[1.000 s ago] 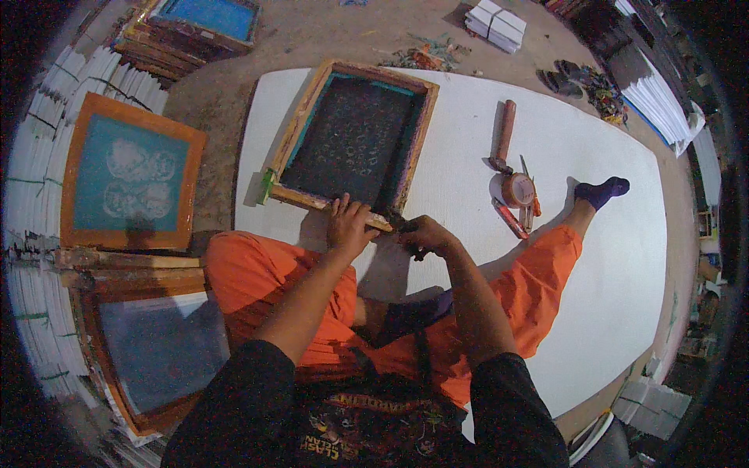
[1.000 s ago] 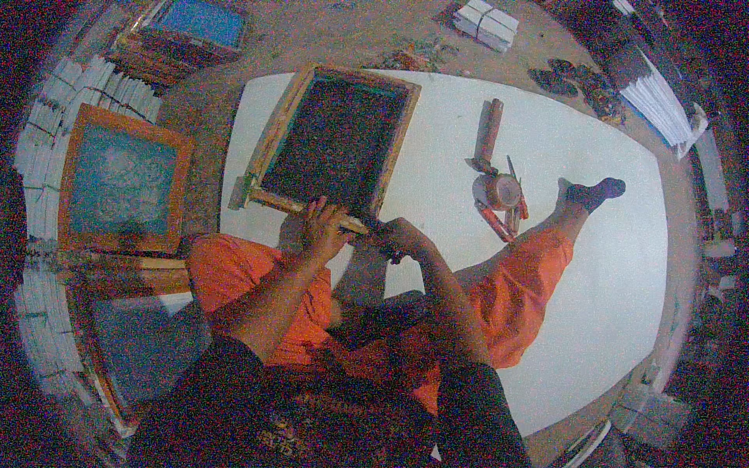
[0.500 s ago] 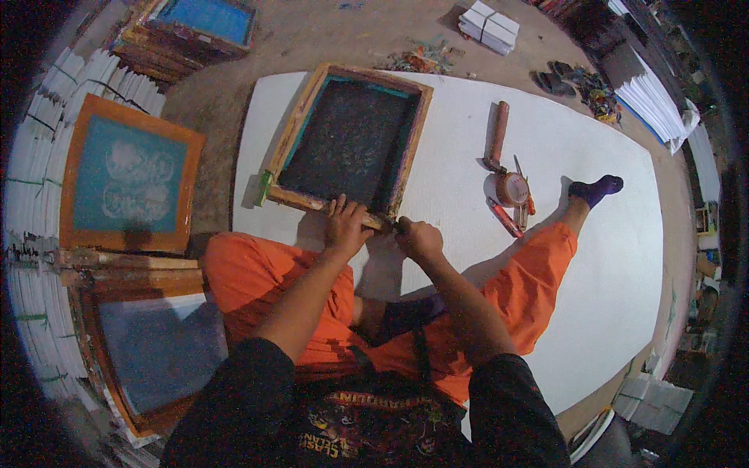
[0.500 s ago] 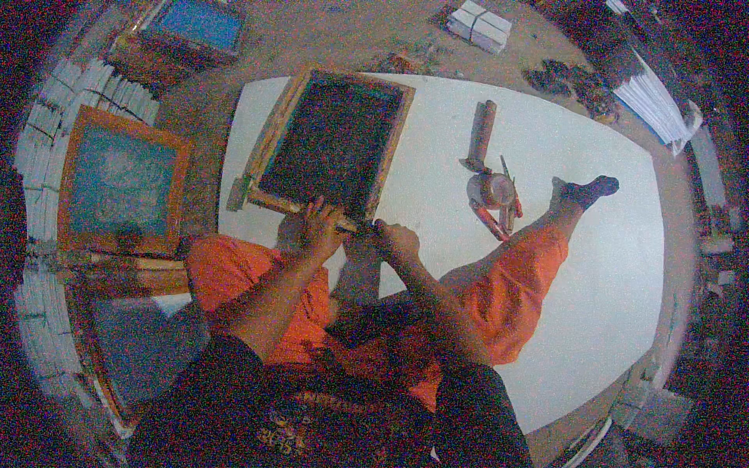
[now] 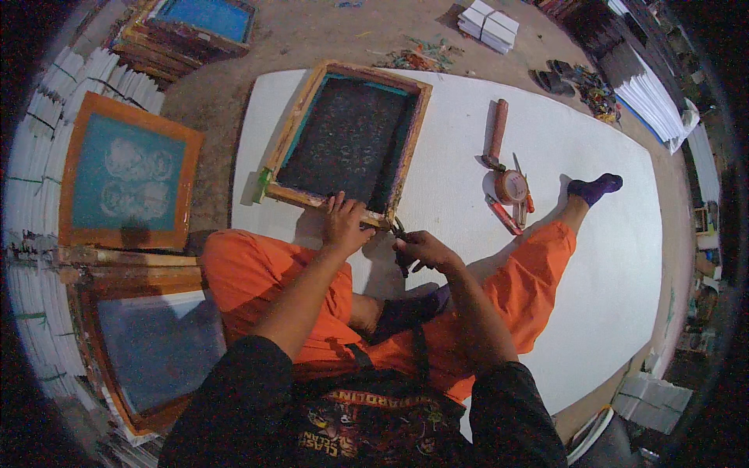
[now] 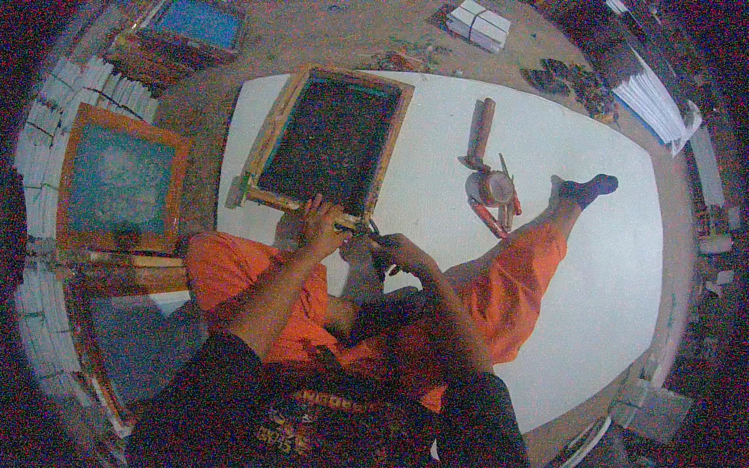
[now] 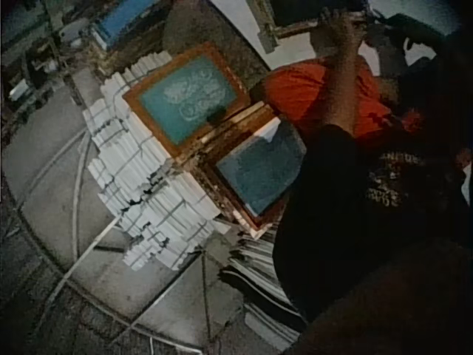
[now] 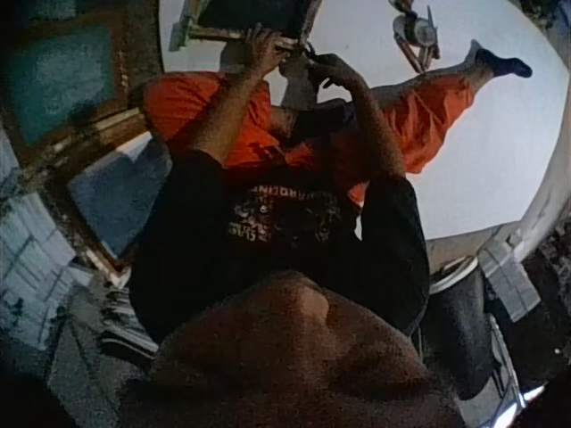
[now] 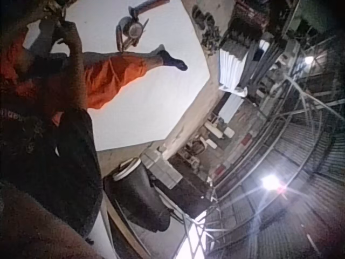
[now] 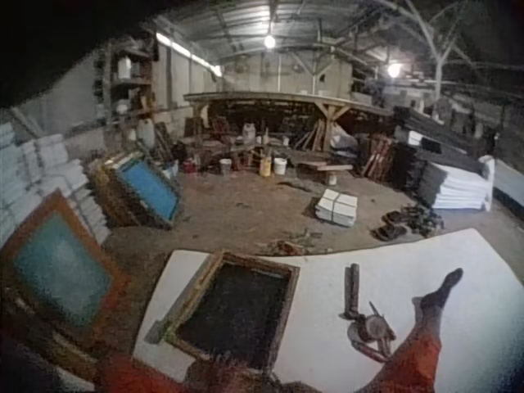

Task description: The person sits on the floor and uses a small metal tool to scrape or clean the inner edge of a wooden frame. They then switch to using pliers to pull out small debris or staples from the frame's corners.

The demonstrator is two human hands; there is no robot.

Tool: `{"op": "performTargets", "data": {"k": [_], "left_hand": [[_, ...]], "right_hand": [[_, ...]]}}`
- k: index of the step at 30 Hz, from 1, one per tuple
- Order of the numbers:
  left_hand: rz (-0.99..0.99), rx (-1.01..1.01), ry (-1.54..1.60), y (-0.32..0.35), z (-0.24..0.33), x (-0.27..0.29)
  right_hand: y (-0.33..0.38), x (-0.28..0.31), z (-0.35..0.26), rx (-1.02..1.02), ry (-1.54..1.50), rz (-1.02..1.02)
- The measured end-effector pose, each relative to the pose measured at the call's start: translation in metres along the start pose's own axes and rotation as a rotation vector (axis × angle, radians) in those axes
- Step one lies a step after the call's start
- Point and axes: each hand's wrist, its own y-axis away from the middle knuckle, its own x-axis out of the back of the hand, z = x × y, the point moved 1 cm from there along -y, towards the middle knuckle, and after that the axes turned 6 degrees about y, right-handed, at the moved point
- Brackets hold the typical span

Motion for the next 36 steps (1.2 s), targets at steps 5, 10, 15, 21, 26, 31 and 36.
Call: {"op": "performTargets", "data": {"k": [5,10,15,21,26,31,36], "left_hand": [[-0.009,0.000,0.023,0.000,0.001,0.004],[-0.039,0.021,-0.001,-0.001,0.005,0.007],[-0.007,-0.001,0.028,0.002,0.000,0.006],[-0.011,0.018,0.022,0.001,-0.001,0.001],[-0.015,0.012,0.004,-0.001,0.003,0.004],[-0.025,0.012,-0.002,-0.001,0.003,0.003],[-0.022,-0.006,0.009,0.001,0.000,0.004]], "right_hand": [[-0.024,0.010,-0.013,-0.046,0.058,-0.017],[-0.038,0.022,-0.020,-0.105,0.071,-0.068],[-0.043,0.022,-0.024,-0.095,0.106,-0.110],[-0.039,0.010,-0.034,-0.120,0.191,0.050],[-0.046,-0.002,-0.014,0.054,0.669,0.355],[-0.032,-0.016,-0.001,0.169,0.781,0.535],[-0.011,-0.013,0.006,0.084,0.669,0.555]]}}
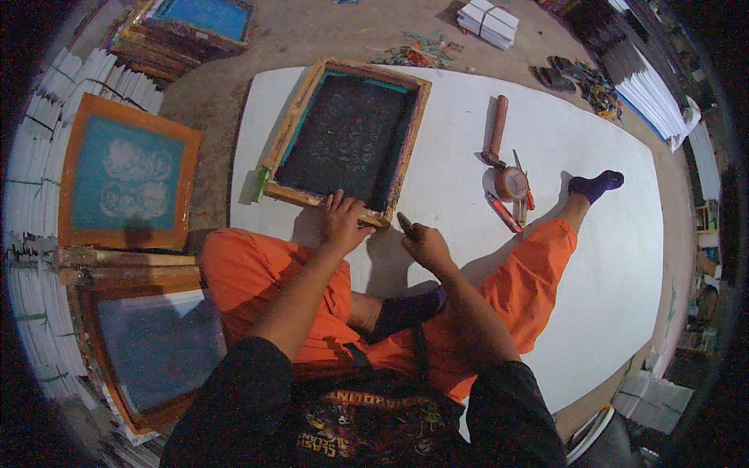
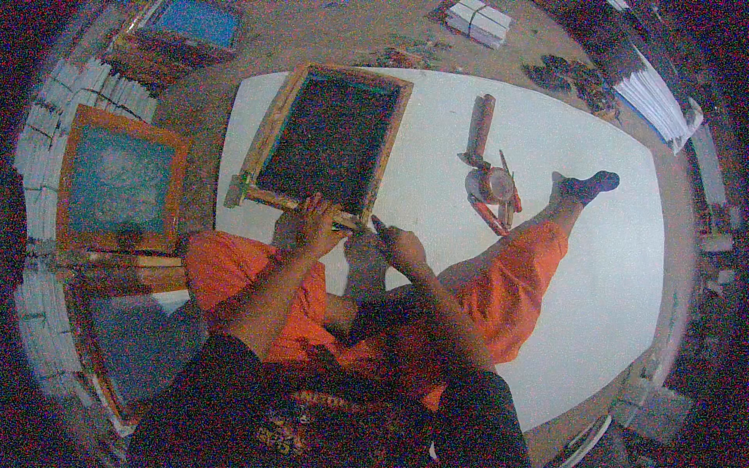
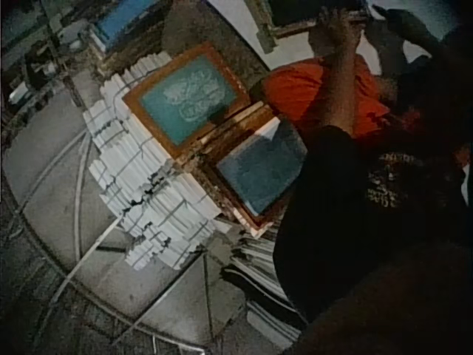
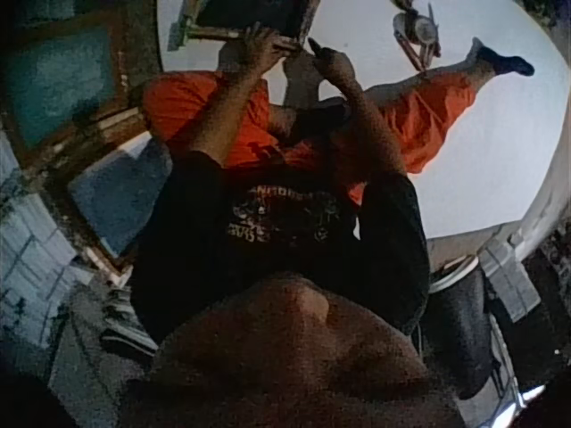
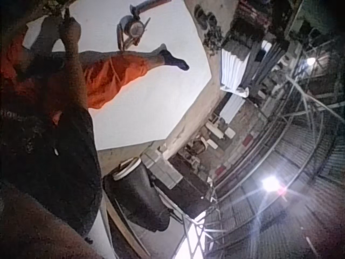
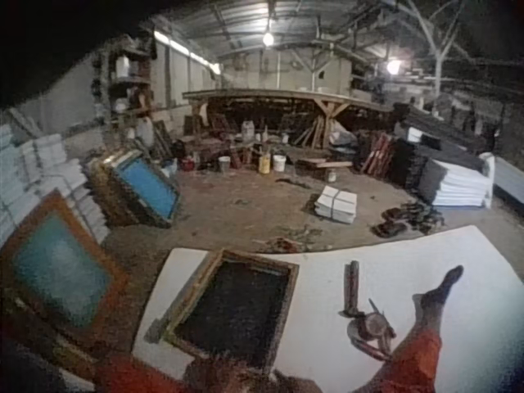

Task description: The person sits on the floor and uses a small metal tool to scrape or clean the inner edge of a wooden frame. They then switch to using pliers to pull out small debris or staples from the frame's corners.

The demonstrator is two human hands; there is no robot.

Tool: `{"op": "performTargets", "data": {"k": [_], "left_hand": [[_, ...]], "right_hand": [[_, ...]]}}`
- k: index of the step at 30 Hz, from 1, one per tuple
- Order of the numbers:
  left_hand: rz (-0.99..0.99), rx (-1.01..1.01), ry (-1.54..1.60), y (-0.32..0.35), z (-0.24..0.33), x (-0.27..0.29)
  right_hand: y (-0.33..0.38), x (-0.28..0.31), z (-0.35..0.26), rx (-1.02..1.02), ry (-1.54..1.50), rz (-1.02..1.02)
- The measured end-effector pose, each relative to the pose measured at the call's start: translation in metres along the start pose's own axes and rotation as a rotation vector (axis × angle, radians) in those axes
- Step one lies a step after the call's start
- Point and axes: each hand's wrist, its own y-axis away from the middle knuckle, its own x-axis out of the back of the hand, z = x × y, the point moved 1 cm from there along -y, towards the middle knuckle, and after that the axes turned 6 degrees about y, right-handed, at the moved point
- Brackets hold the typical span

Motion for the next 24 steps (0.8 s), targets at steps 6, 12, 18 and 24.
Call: {"op": "performTargets", "data": {"k": [6,12,18,24], "left_hand": [[-0.065,0.035,0.021,-0.003,0.027,0.019],[-0.070,-0.084,-0.132,0.024,0.046,-0.006],[-0.051,-0.092,-0.200,0.035,0.055,-0.018],[-0.105,-0.153,-0.219,0.038,0.063,-0.016]], "right_hand": [[0.011,-0.001,0.063,-0.224,-0.573,-0.145],[0.015,0.003,0.052,-0.252,-0.844,-0.237],[0.018,0.002,0.043,-0.204,-0.903,-0.291],[0.018,-0.011,0.042,-0.201,-0.891,-0.400]]}}
